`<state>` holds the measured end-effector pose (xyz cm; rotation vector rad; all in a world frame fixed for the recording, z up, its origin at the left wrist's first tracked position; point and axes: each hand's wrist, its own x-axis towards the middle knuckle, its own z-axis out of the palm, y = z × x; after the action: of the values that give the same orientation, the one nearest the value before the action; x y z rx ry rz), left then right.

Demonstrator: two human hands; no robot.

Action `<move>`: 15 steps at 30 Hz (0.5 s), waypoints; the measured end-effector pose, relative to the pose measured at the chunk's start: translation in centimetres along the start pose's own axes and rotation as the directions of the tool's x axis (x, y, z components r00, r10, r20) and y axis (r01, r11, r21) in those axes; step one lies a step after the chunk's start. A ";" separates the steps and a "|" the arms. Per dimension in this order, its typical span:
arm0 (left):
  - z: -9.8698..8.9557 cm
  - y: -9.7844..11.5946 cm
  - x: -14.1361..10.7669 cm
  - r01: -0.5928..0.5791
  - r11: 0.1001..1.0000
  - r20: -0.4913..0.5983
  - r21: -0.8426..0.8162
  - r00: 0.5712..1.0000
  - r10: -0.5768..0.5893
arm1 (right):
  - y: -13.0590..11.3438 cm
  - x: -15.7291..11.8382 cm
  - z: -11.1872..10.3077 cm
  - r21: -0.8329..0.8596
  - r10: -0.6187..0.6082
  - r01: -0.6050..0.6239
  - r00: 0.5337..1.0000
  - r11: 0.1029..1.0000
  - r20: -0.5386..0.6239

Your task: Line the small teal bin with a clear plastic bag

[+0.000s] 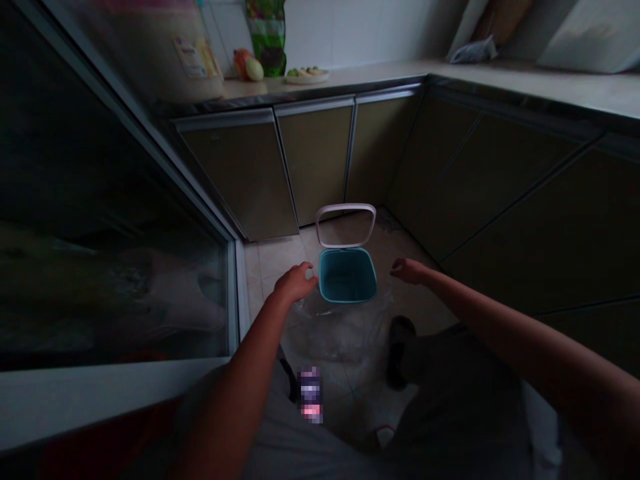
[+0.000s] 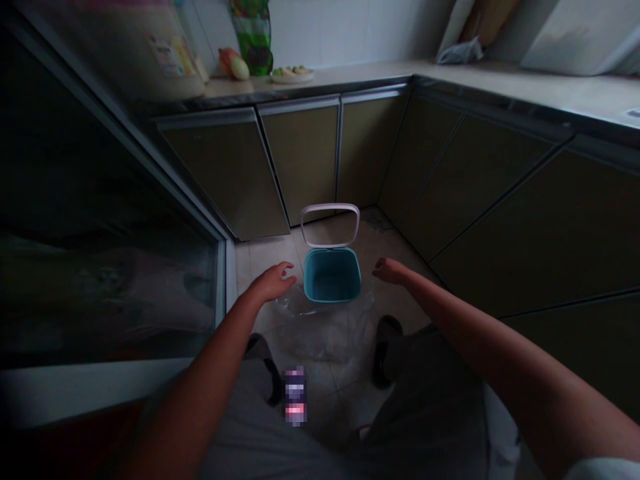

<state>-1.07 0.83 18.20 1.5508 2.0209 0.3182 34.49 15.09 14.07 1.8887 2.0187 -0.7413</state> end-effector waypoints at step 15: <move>-1.5 -2.5 0.2 0.008 0.996 0.075 -0.084 0.997 -0.002 | -11.0 4.5 -11.2 0.034 -0.130 0.152 0.926 0.988 -0.353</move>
<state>-3.93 0.54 18.07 1.4842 1.9288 0.3333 24.81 24.80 22.93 2.0468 2.3928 -0.5325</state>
